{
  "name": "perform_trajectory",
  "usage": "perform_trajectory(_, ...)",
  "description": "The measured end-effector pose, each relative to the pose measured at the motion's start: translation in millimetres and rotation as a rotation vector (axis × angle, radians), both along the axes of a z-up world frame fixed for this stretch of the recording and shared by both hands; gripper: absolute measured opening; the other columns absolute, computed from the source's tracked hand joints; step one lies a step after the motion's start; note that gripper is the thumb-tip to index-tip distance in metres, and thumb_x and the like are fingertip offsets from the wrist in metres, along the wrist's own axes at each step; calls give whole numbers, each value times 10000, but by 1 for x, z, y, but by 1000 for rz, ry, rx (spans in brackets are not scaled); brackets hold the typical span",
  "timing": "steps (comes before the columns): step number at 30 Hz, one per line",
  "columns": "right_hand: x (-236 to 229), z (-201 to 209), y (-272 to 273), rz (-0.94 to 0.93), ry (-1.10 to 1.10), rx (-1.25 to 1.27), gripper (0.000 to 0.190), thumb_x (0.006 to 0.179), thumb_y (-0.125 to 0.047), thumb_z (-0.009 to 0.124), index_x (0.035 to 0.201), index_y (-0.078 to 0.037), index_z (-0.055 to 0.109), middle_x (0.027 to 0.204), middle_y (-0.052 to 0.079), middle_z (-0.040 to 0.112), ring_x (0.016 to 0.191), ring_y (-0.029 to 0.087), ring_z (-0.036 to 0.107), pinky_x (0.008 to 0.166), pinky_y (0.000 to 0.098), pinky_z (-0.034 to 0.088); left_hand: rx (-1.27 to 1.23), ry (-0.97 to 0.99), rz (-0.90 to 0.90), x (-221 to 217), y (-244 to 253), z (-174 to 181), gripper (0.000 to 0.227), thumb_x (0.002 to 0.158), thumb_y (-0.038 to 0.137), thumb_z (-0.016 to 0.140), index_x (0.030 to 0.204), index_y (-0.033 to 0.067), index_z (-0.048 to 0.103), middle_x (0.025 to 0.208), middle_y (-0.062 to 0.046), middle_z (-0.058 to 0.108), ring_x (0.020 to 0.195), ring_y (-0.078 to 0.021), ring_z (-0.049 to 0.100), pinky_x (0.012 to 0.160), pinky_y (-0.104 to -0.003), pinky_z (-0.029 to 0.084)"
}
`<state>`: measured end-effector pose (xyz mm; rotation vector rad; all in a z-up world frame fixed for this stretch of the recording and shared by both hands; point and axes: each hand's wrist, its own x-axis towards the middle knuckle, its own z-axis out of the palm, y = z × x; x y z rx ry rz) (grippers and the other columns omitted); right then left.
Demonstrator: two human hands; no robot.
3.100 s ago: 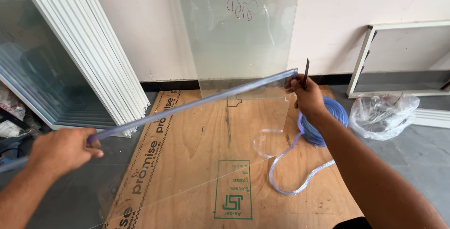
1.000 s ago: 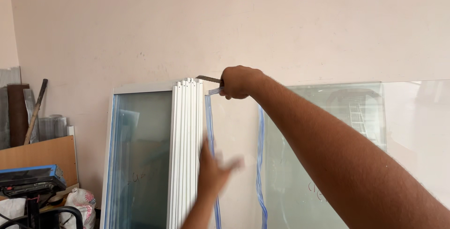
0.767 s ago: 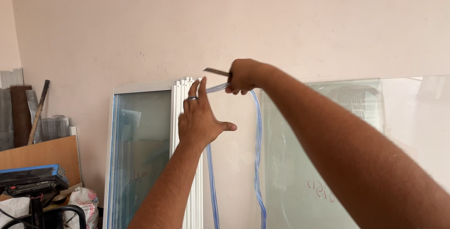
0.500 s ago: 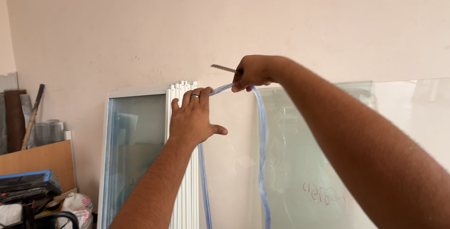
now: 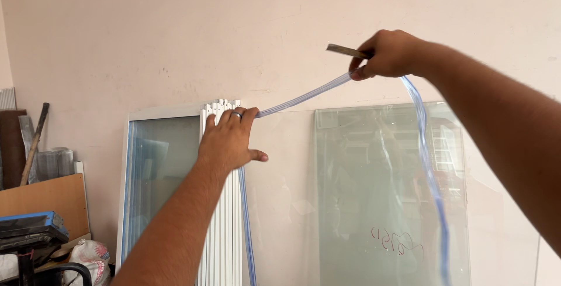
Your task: The person applies a blue sealant strip along the edges of a large glass pane using a utility knife to cut and smooth the material. The person measures and cuts the sealant to fit the glass dimensions, then presses it along the perimeter.
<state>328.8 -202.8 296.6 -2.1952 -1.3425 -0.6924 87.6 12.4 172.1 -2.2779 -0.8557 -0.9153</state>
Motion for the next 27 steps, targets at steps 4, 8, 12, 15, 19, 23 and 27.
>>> perform_trajectory(4,-14,-5,5,-164,-119,-9,338,863,-493,785,1149,-313,798,1128,4,764,1107,240,667,967,475,537,-220,81,77,6,-19,33,1000,655,720,842,1411,149,524,1393,-53,622,1388,-220,503,1263,-544,240)
perform_trajectory(8,-25,-11,1,-222,-106,-34,345,876,-514,765,1164,-324,784,1106,-12,767,1120,227,665,973,482,537,-310,63,-12,18,-21,42,993,602,634,905,1382,136,545,1324,-41,665,1294,-234,584,1151,-450,406)
perform_trajectory(12,-23,-13,-3,-230,-115,-31,454,865,-584,763,1185,-262,769,1074,29,755,1090,239,656,969,477,527,-200,16,-141,17,-11,29,875,628,621,890,1312,170,581,1277,4,645,1264,-205,569,1066,-412,478)
perform_trajectory(15,-4,-9,-13,-149,-66,-29,484,872,-585,754,1164,-200,792,1007,85,759,1004,252,675,941,464,542,-183,12,-133,14,-11,23,831,680,648,855,1297,162,579,1234,15,665,1268,-197,560,1079,-424,469)
perform_trajectory(19,43,-16,-45,30,91,-1,448,895,-510,719,1108,-134,840,905,138,774,887,279,683,891,473,559,-226,56,-121,10,-15,32,808,674,687,821,1270,178,622,1173,-20,710,1186,-213,630,1010,-426,532)
perform_trajectory(23,66,-17,-54,-54,77,98,460,840,-523,760,1137,-174,804,963,79,769,941,242,688,889,467,564,-326,126,12,20,-22,51,840,662,776,789,1199,136,705,1150,-96,745,1100,-267,699,944,-450,573)
perform_trajectory(27,57,-11,-41,-231,-62,83,474,870,-598,739,1158,-226,793,1028,72,770,1016,260,688,914,475,553,-372,41,-156,46,-30,52,963,542,722,902,1288,178,629,1211,-72,681,1144,-265,642,968,-451,527)
